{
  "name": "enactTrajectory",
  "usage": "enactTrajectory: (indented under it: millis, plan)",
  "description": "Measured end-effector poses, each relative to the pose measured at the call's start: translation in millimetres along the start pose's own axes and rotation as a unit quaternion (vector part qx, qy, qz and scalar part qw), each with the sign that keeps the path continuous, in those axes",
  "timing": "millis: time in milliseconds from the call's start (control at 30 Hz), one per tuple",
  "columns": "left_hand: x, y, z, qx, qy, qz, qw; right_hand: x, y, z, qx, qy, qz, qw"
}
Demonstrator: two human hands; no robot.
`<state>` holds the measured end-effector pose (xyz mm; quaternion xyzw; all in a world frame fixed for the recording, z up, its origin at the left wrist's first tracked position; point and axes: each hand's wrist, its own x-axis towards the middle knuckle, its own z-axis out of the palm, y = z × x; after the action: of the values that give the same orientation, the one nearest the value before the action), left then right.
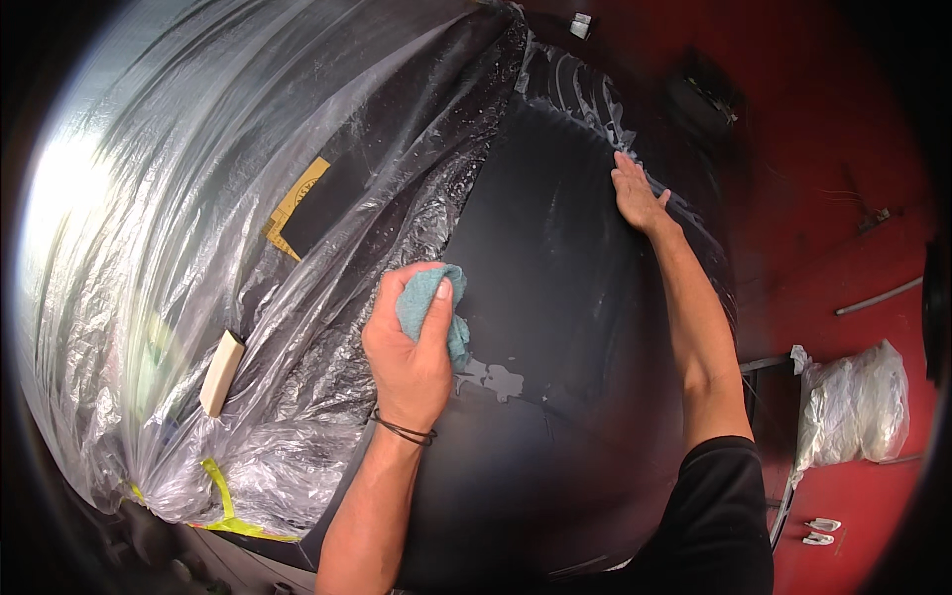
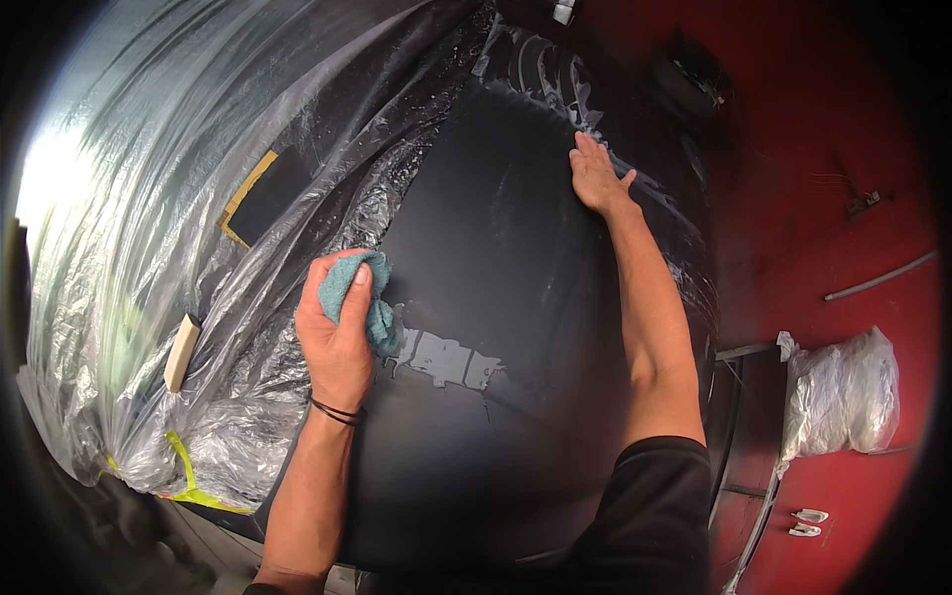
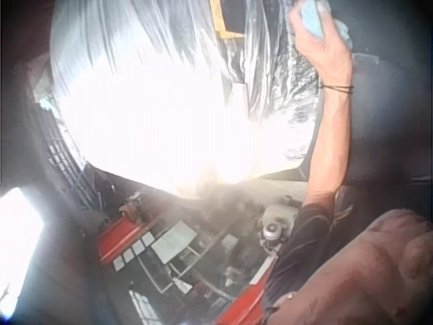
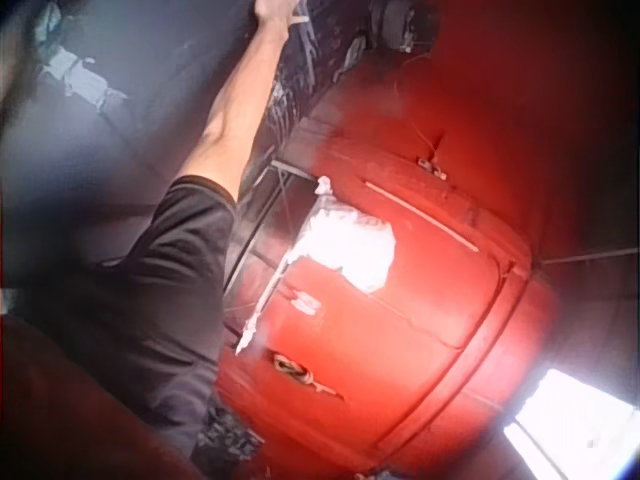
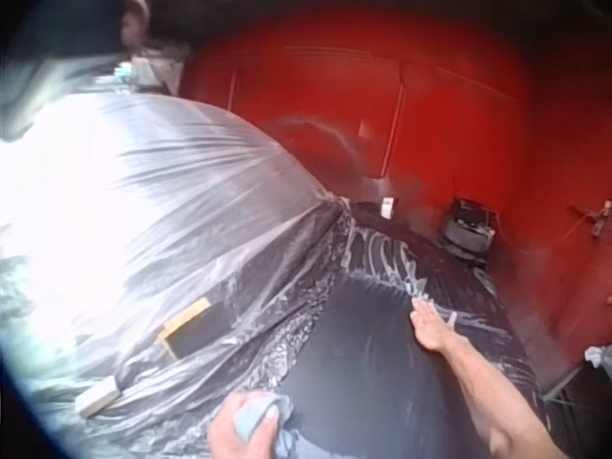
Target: The person sands the surface of a car hood by hand using a sanding block and a cloth.
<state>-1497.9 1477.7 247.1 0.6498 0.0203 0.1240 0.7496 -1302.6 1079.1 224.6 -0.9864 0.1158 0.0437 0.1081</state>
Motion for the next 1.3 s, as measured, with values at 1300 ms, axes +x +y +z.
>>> enactTrajectory:
  millis: [1300]
  plan:
    - [-0.8,-4.7,-21.2,0.032,0.051,0.036,0.998,-316.1,-115.0,50.2,-0.010,-0.086,-0.286,0.954]
